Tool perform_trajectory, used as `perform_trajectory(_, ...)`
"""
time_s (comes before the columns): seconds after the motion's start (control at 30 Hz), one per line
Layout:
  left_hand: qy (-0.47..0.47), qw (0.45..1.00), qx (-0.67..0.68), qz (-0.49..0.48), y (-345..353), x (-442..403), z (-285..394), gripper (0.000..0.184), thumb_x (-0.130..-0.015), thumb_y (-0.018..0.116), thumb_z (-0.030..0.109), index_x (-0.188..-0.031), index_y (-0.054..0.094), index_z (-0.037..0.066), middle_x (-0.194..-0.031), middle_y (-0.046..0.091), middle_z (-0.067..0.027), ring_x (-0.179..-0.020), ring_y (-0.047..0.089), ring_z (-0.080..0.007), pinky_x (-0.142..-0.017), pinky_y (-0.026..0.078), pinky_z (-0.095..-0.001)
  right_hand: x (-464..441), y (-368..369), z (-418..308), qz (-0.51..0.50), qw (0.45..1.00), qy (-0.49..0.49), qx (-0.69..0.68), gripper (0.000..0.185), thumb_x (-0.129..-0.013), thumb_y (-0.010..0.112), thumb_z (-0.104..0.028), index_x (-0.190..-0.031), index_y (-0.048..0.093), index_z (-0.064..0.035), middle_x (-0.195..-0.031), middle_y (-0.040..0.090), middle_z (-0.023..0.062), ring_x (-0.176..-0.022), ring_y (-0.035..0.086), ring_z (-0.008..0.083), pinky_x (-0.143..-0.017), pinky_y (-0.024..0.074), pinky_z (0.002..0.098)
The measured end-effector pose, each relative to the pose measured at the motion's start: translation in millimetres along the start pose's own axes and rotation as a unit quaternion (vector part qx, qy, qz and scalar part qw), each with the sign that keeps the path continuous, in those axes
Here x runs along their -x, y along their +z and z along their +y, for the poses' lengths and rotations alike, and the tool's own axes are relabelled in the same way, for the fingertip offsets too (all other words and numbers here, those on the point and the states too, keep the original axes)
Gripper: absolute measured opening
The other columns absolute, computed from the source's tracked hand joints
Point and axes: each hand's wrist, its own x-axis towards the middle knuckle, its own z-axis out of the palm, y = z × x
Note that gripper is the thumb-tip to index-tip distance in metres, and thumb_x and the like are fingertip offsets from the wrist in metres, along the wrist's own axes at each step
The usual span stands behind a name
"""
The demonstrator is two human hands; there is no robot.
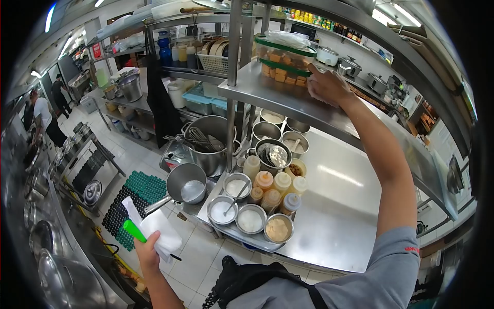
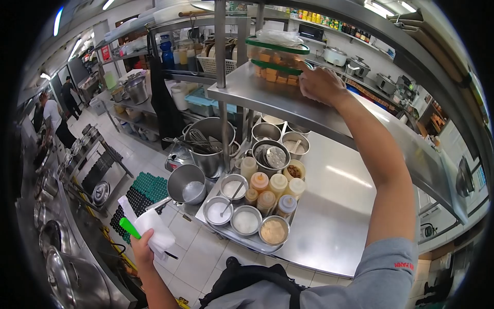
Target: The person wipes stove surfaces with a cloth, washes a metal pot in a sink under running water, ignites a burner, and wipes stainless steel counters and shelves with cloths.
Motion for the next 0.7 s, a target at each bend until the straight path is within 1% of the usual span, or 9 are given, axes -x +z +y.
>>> perform_trajectory(0.13, 0.005, 1.0, -0.006, -0.017, 19.6, 4.2, -0.2, 0.045, -0.077, 0.066, -0.004, -0.121, 0.054, -0.006, -0.107, 0.065, -0.0121, -0.094, 0.065, -0.024, -0.086, 0.052, -0.0342, 18.2, -10.4, -13.9, -0.032, 0.999, 0.023, 0.003, 0.04, -0.089, 0.052, -0.024, -0.127, 0.042, -0.0133, -0.074, 0.066, 0.0227, -0.068, 0.063, 0.0436, -0.069, 0.05, 0.0517)
perform_trajectory(0.23, -0.003, 1.0, -0.007, -0.022, 28.9, 8.4, 2.9, 0.043, -0.077, 0.065, -0.004, -0.119, 0.055, -0.007, -0.106, 0.065, -0.0125, -0.093, 0.065, -0.023, -0.084, 0.052, -0.033, 35.8, -15.5, -27.0, 0.034, 0.999, -0.025, -0.014, 0.04, -0.088, 0.057, -0.023, -0.125, 0.042, -0.0159, -0.071, 0.065, 0.0221, -0.069, 0.062, 0.0444, -0.067, 0.0497, 0.0519)
perform_trajectory(0.37, 0.004, 1.0, 0.008, -0.028, 36.1, 9.7, 1.8, 0.042, -0.077, 0.065, -0.005, -0.118, 0.055, -0.008, -0.106, 0.064, -0.0126, -0.092, 0.065, -0.0222, -0.082, 0.051, -0.032, 45.0, -32.8, -46.6, 0.006, 1.0, -0.011, 0.004, 0.042, -0.087, 0.058, -0.024, -0.125, 0.043, -0.0153, -0.074, 0.064, 0.0239, -0.073, 0.062, 0.045, -0.068, 0.0488, 0.0526)
perform_trajectory(0.47, 0.007, 0.999, 0.006, -0.038, 40.2, 8.9, 1.7, 0.041, -0.077, 0.065, -0.003, -0.117, 0.057, -0.007, -0.106, 0.065, -0.012, -0.094, 0.065, -0.0228, -0.085, 0.051, -0.033, 43.0, -41.4, -37.3, 0.01, 1.0, -0.019, 0.009, 0.046, -0.085, 0.06, -0.024, -0.127, 0.043, -0.014, -0.074, 0.066, 0.0213, -0.071, 0.065, 0.0408, -0.069, 0.0508, 0.0484)
perform_trajectory(0.53, 0.008, 0.999, 0.0, -0.031, 44.2, 12.1, 6.3, 0.041, -0.078, 0.065, -0.003, -0.117, 0.056, -0.007, -0.106, 0.065, -0.0122, -0.094, 0.065, -0.0228, -0.085, 0.051, -0.0331, 40.2, -54.5, -12.4, -0.044, 0.986, -0.113, -0.113, 0.05, -0.083, 0.062, -0.021, -0.128, 0.043, -0.0132, -0.079, 0.069, 0.0168, -0.074, 0.068, 0.0328, -0.072, 0.0529, 0.041)
perform_trajectory(0.57, 0.007, 1.0, -0.006, -0.023, 45.6, 13.3, 7.6, 0.041, -0.078, 0.065, -0.003, -0.118, 0.056, -0.007, -0.106, 0.065, -0.0123, -0.094, 0.065, -0.0229, -0.085, 0.051, -0.0332, 41.4, -59.8, -4.8, -0.019, 0.988, -0.08, -0.134, 0.05, -0.081, 0.062, -0.017, -0.128, 0.046, -0.0118, -0.086, 0.07, 0.014, -0.081, 0.069, 0.0266, -0.076, 0.0528, 0.0354)
perform_trajectory(0.6, 0.008, 1.0, -0.005, -0.025, 44.8, 13.3, 7.0, 0.041, -0.078, 0.065, -0.003, -0.118, 0.056, -0.007, -0.106, 0.065, -0.0123, -0.094, 0.065, -0.0229, -0.085, 0.051, -0.0332, 37.5, -61.6, -1.6, -0.018, 0.988, -0.078, -0.133, 0.05, -0.081, 0.062, -0.017, -0.128, 0.046, -0.0118, -0.086, 0.07, 0.014, -0.081, 0.069, 0.0266, -0.076, 0.0528, 0.0354)
perform_trajectory(0.67, 0.011, 1.0, -0.002, -0.008, 41.3, 14.0, 4.2, 0.042, -0.078, 0.065, -0.003, -0.119, 0.055, -0.007, -0.105, 0.065, -0.0126, -0.094, 0.065, -0.0232, -0.085, 0.051, -0.0333, 30.3, -64.8, 3.3, 0.036, 0.978, 0.023, -0.202, 0.045, -0.082, 0.063, -0.016, -0.126, 0.05, -0.013, -0.097, 0.069, 0.0157, -0.09, 0.069, 0.0276, -0.081, 0.0521, 0.0362)
perform_trajectory(0.7, 0.011, 1.0, -0.001, -0.009, 40.1, 13.2, 2.8, 0.042, -0.078, 0.065, -0.003, -0.119, 0.055, -0.007, -0.105, 0.065, -0.0126, -0.094, 0.065, -0.0232, -0.085, 0.051, -0.0333, 29.1, -66.3, -8.6, 0.04, 0.971, 0.038, -0.234, 0.042, -0.084, 0.065, -0.017, -0.124, 0.053, -0.0162, -0.107, 0.067, 0.0134, -0.095, 0.067, 0.0304, -0.085, 0.051, 0.0384)
